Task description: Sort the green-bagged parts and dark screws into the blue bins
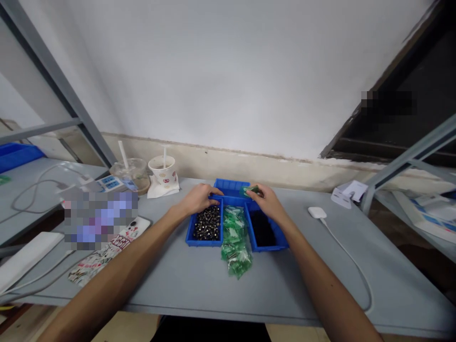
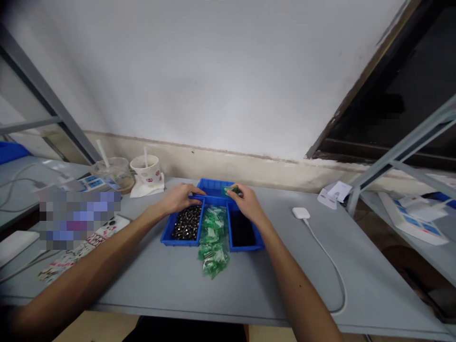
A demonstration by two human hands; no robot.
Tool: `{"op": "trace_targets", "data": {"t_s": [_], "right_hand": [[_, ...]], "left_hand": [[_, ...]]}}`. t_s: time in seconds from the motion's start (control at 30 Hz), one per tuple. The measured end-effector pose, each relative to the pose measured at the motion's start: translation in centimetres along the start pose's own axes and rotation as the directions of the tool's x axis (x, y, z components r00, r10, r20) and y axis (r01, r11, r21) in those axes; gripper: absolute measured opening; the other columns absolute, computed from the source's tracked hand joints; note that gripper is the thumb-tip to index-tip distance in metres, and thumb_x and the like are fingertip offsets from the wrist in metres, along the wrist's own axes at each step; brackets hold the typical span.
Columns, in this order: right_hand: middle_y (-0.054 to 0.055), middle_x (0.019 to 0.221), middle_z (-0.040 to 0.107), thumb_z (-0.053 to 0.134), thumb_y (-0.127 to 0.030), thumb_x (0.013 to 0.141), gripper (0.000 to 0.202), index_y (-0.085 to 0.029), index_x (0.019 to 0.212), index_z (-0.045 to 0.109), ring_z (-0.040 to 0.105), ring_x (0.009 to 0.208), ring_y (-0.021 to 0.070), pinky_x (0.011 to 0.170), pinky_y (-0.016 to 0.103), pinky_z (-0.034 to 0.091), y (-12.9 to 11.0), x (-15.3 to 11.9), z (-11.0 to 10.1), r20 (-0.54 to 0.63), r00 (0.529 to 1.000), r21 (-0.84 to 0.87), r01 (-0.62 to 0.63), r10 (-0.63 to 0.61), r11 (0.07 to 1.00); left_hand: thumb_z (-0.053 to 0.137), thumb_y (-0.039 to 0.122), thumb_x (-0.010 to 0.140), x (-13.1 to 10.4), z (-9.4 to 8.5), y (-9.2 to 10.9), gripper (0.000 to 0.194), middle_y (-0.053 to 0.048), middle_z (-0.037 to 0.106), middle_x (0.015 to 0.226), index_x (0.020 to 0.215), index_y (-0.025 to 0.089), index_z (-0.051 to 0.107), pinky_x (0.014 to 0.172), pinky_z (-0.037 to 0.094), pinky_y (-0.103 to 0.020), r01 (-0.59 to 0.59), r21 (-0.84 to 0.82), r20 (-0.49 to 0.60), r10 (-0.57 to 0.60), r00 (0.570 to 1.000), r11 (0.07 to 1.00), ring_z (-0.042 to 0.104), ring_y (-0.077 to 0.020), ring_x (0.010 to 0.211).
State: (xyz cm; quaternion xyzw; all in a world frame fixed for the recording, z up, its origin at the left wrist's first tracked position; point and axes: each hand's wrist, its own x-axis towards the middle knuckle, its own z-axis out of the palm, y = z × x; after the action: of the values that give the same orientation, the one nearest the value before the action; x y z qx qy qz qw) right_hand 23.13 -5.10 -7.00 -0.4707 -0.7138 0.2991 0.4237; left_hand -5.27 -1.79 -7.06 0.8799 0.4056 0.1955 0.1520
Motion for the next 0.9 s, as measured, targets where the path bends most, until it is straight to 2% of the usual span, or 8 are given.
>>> {"op": "trace_targets", "data": {"t_s": [0.13, 0.27, 0.37, 0.53, 0.9], "right_hand": [[0.003, 0.087, 0.069, 0.063, -0.050, 0.090, 0.031, -0.020, 0.090, 0.066, 0.061, 0.081, 0.0193, 0.075, 0.030, 0.047, 0.4, -0.3, 0.0, -0.054, 0.998, 0.006, -0.008, 0.008, 1.000], [0.003, 0.088, 0.068, 0.063, -0.048, 0.090, 0.029, -0.019, 0.089, 0.066, 0.061, 0.081, 0.0192, 0.076, 0.030, 0.046, 0.7, -0.4, -0.1, -0.063, 0.998, -0.009, -0.014, 0.013, 1.000], [0.002, 0.085, 0.067, 0.064, -0.048, 0.090, 0.029, -0.019, 0.089, 0.066, 0.059, 0.079, 0.0183, 0.074, 0.029, 0.045, 0.7, -0.1, -0.2, -0.023, 1.000, -0.014, -0.003, 0.002, 1.000], [0.001, 0.085, 0.067, 0.065, -0.050, 0.090, 0.031, -0.019, 0.089, 0.067, 0.060, 0.081, 0.0185, 0.077, 0.030, 0.046, 0.8, 0.6, -0.1, 0.002, 1.000, 0.029, 0.004, -0.004, 1.000], [0.003, 0.085, 0.069, 0.065, -0.055, 0.088, 0.035, -0.020, 0.088, 0.067, 0.061, 0.081, 0.0200, 0.076, 0.032, 0.048, 0.5, 0.3, -0.1, -0.037, 0.999, 0.010, 0.006, -0.005, 1.000]], "left_hand": [[0.070, 0.025, 0.089, -0.3, 0.0, 0.1, 0.037, -0.002, 0.075, 0.123, 0.125, 0.030, 0.069, 0.096, 0.052, -0.037, -0.085, 0.000, -0.008, 0.085, 0.996, 0.996, 0.070, -0.0233, 0.108], [0.072, 0.024, 0.088, -0.3, 0.0, 0.3, 0.028, -0.003, 0.076, 0.107, 0.116, 0.025, 0.069, 0.088, 0.053, -0.034, -0.038, -0.026, -0.006, 0.037, 0.999, 0.999, 0.071, -0.0222, 0.098], [0.074, 0.024, 0.086, -0.2, 0.0, 0.4, 0.021, -0.002, 0.076, 0.099, 0.107, 0.022, 0.071, 0.085, 0.052, -0.032, -0.014, -0.049, -0.008, 0.013, 1.000, 0.999, 0.071, -0.0212, 0.094], [0.079, 0.021, 0.081, 0.4, 0.1, 0.3, 0.020, -0.001, 0.075, 0.089, 0.099, 0.020, 0.072, 0.077, 0.051, -0.029, -0.003, -0.118, -0.017, 0.001, 1.000, 0.993, 0.069, -0.0185, 0.084], [0.077, 0.022, 0.080, 0.6, 0.0, 0.4, 0.021, -0.001, 0.074, 0.090, 0.100, 0.021, 0.071, 0.077, 0.051, -0.030, -0.054, -0.130, -0.012, 0.052, 0.999, 0.990, 0.068, -0.0181, 0.084]]}}
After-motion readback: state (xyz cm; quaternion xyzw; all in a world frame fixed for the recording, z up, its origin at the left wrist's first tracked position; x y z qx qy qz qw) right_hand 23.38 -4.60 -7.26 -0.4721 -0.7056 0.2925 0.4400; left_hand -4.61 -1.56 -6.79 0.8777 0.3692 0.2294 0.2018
